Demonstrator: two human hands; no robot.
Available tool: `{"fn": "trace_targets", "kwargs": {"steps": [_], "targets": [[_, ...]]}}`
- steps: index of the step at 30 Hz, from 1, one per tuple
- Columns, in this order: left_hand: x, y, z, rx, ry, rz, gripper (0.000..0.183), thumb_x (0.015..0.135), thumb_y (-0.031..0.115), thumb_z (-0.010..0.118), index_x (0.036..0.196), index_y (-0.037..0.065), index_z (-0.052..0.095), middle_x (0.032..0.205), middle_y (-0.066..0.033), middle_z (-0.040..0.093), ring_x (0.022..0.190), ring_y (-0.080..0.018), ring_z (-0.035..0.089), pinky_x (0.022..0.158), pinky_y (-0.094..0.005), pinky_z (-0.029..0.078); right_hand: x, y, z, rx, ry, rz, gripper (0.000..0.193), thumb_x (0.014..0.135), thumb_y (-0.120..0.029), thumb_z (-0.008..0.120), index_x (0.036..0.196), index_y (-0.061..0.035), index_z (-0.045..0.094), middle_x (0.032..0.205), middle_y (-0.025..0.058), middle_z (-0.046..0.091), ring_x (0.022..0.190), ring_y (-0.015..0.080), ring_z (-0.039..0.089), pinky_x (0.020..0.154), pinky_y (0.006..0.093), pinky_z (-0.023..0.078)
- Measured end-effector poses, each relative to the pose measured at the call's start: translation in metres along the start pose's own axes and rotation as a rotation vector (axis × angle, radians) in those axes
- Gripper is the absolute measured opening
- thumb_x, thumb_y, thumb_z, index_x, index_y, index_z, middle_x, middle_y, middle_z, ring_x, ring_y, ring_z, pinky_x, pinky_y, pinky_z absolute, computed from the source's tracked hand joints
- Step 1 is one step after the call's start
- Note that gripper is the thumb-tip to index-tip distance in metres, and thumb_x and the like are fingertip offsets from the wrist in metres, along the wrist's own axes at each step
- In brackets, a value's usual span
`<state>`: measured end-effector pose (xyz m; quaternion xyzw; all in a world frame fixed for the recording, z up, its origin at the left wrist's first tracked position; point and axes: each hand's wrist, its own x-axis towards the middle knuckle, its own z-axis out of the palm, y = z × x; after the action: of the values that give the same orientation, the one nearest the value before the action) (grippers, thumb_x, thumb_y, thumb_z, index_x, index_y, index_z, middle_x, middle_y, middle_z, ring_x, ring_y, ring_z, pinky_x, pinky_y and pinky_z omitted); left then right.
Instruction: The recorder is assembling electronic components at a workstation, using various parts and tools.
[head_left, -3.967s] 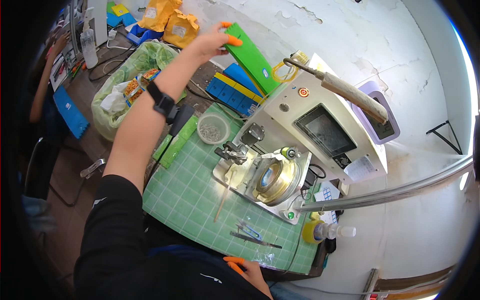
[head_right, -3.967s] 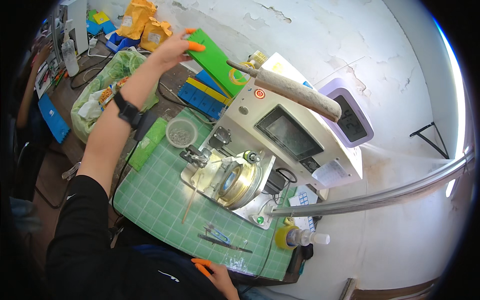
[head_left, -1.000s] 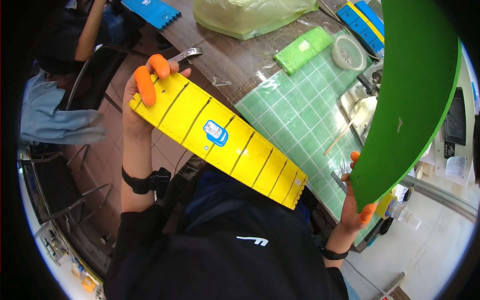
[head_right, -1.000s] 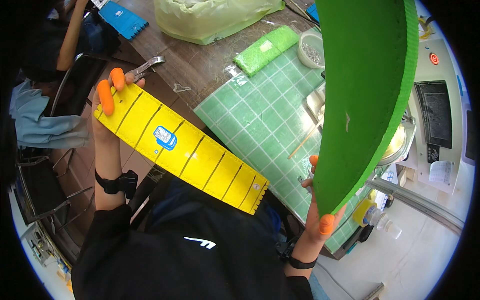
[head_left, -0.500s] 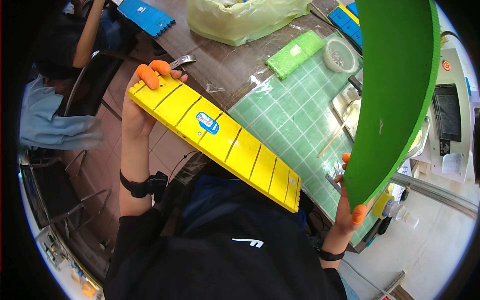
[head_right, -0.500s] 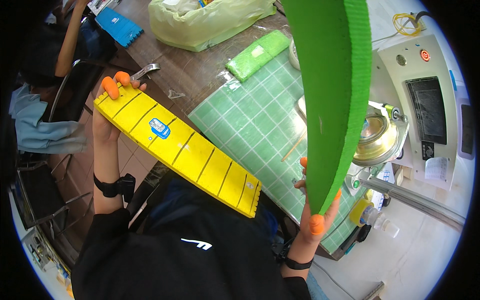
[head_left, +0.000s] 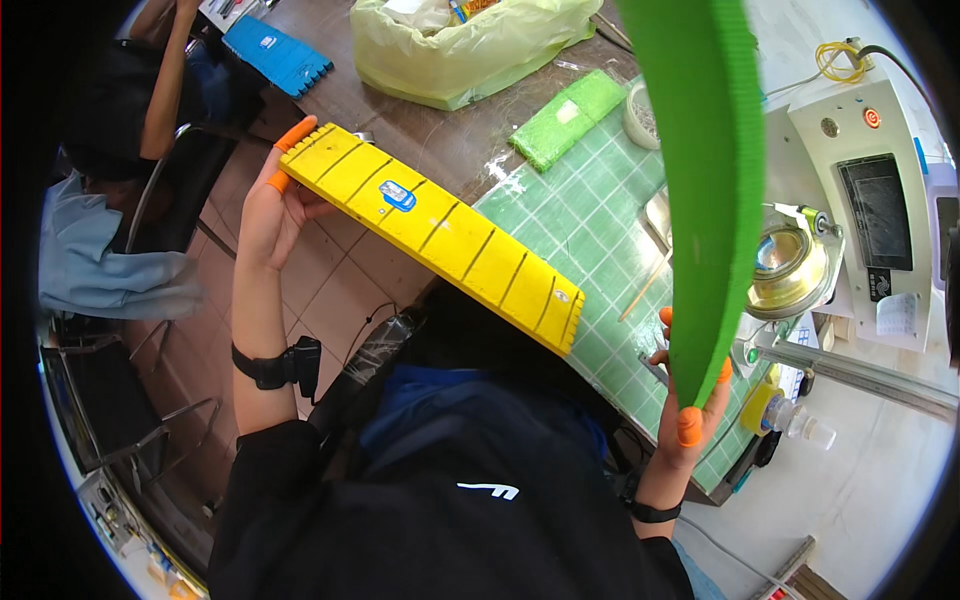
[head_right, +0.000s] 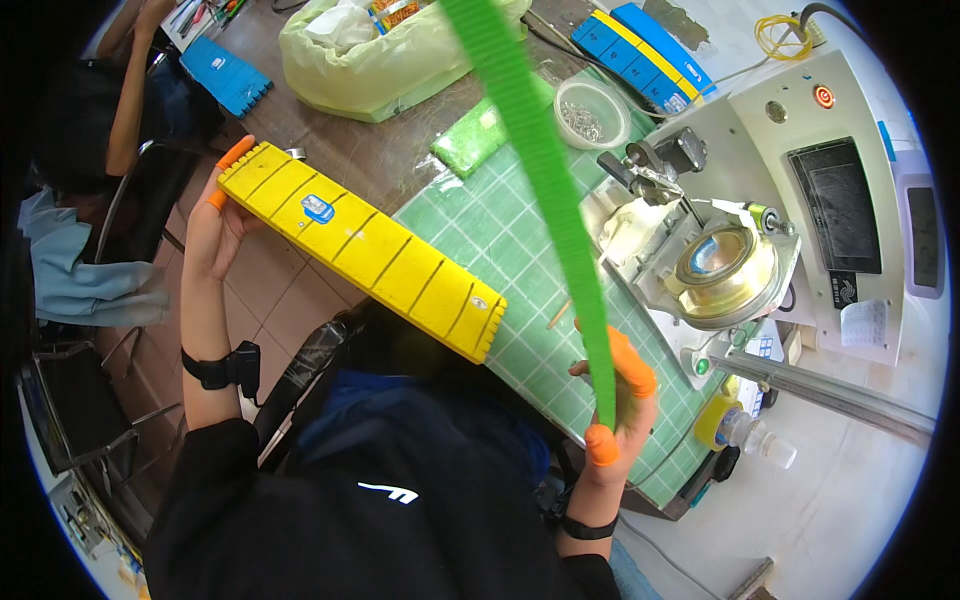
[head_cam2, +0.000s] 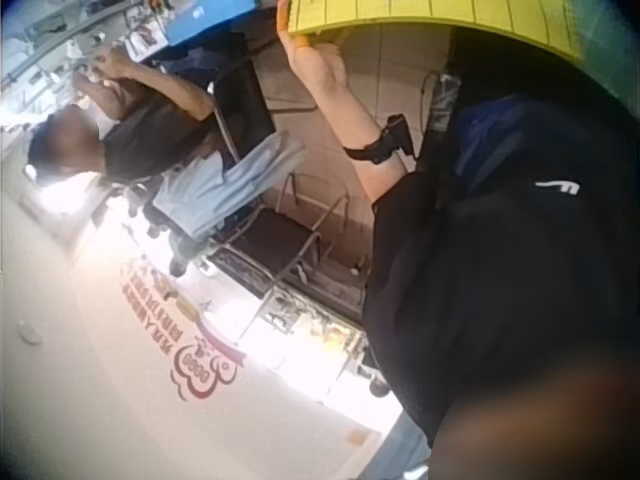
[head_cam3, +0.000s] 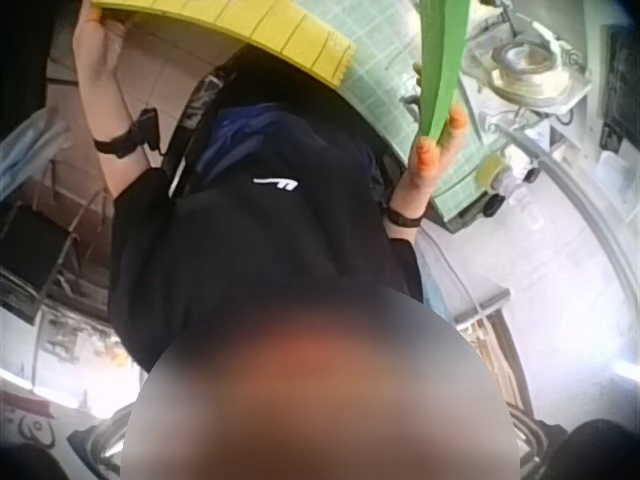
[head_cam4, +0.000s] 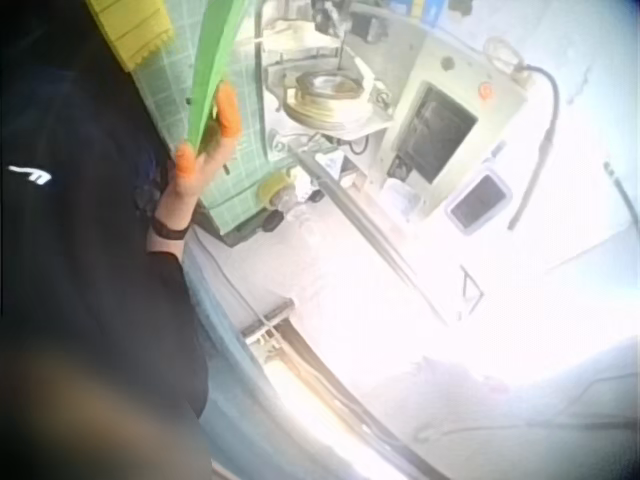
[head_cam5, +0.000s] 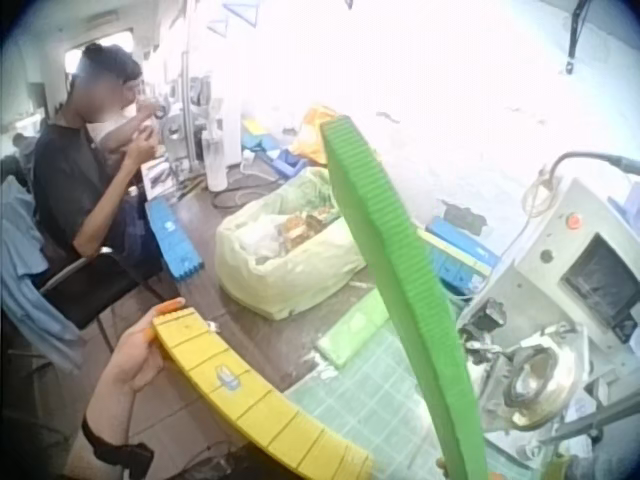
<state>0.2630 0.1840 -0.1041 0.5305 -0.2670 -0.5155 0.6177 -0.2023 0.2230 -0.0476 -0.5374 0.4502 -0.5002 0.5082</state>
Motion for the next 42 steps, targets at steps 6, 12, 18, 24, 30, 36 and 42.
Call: {"fn": "trace_targets", "kwargs": {"steps": [6, 12, 18, 24, 30, 36, 42], "targets": [[-0.005, 0.000, 0.016, -0.142, 0.121, -0.005, 0.043, 0.109, 0.036, 0.030, 0.139, 0.010, 0.045, 0.130, -0.0150, 0.061, 0.103, -0.0279, 0.071, 0.073, -0.0425, 0.063, 0.007, -0.002, 0.012, -0.095, -0.109, -0.110, 0.077, 0.079, -0.047, 0.082, 0.134, -0.0017, 0.055, 0.138, 0.0266, 0.051, 0.126, 0.0362, 0.053, 0.105, 0.0474, 0.040], [-0.005, -0.001, 0.038, 0.255, 0.035, 0.013, 0.035, 0.105, 0.016, 0.040, 0.137, 0.003, 0.045, 0.101, -0.0159, 0.068, 0.059, -0.0223, 0.069, 0.052, -0.0289, 0.058, 0.021, 0.003, 0.018, -0.473, -0.178, -0.299, 0.071, 0.077, -0.045, 0.082, 0.129, -0.0032, 0.059, 0.131, 0.0272, 0.056, 0.117, 0.0409, 0.057, 0.100, 0.0478, 0.043], [-0.003, -0.008, 0.008, 0.620, -0.020, 0.089, 0.024, 0.096, 0.002, 0.044, 0.114, -0.002, 0.059, 0.080, -0.0091, 0.068, 0.057, -0.0146, 0.065, 0.049, -0.0244, 0.052, 0.025, -0.006, 0.032, -0.608, -0.219, -0.398, 0.067, 0.074, -0.039, 0.085, 0.129, -0.0072, 0.061, 0.132, 0.0244, 0.057, 0.111, 0.0396, 0.056, 0.097, 0.0470, 0.043], [-0.027, 0.022, 0.030, 0.819, -0.137, -0.017, 0.016, 0.094, -0.004, 0.047, 0.099, -0.002, 0.061, 0.069, -0.0084, 0.065, 0.059, -0.0105, 0.058, 0.056, -0.0259, 0.047, 0.027, -0.003, 0.037, -0.638, -0.186, -0.425, 0.071, 0.073, -0.038, 0.085, 0.132, -0.0078, 0.060, 0.136, 0.0234, 0.054, 0.114, 0.0395, 0.054, 0.099, 0.0477, 0.041], [-0.050, 0.044, 0.035, 0.934, -0.524, -0.034, 0.010, 0.092, 0.003, 0.059, 0.098, -0.003, 0.065, 0.077, -0.0119, 0.069, 0.066, -0.0160, 0.067, 0.062, -0.0272, 0.052, 0.029, -0.008, 0.059, -0.907, -0.324, -0.324, 0.069, 0.074, -0.037, 0.085, 0.131, -0.0087, 0.061, 0.139, 0.0183, 0.052, 0.118, 0.0426, 0.051, 0.102, 0.0529, 0.040], [-0.046, 0.039, 0.066, 0.980, -0.949, 0.023, 0.019, 0.082, 0.008, 0.074, 0.097, -0.003, 0.070, 0.088, -0.0165, 0.071, 0.081, -0.0280, 0.072, 0.073, -0.0328, 0.056, 0.011, -0.014, 0.008, -0.693, -0.374, -0.197, 0.040, 0.083, -0.024, 0.079, 0.118, -0.0077, 0.067, 0.111, 0.0111, 0.066, 0.099, 0.0317, 0.064, 0.087, 0.0397, 0.051], [-0.056, 0.015, 0.100, 1.013, -1.044, 0.022, 0.022, 0.075, 0.009, 0.078, 0.094, -0.002, 0.071, 0.085, -0.0165, 0.072, 0.081, -0.0288, 0.072, 0.074, -0.0350, 0.055, -0.029, -0.059, -0.062, -0.491, -0.331, -0.144, 0.023, 0.084, -0.016, 0.079, 0.103, -0.0051, 0.071, 0.096, 0.0099, 0.072, 0.085, 0.0272, 0.069, 0.072, 0.0339, 0.055]]}}
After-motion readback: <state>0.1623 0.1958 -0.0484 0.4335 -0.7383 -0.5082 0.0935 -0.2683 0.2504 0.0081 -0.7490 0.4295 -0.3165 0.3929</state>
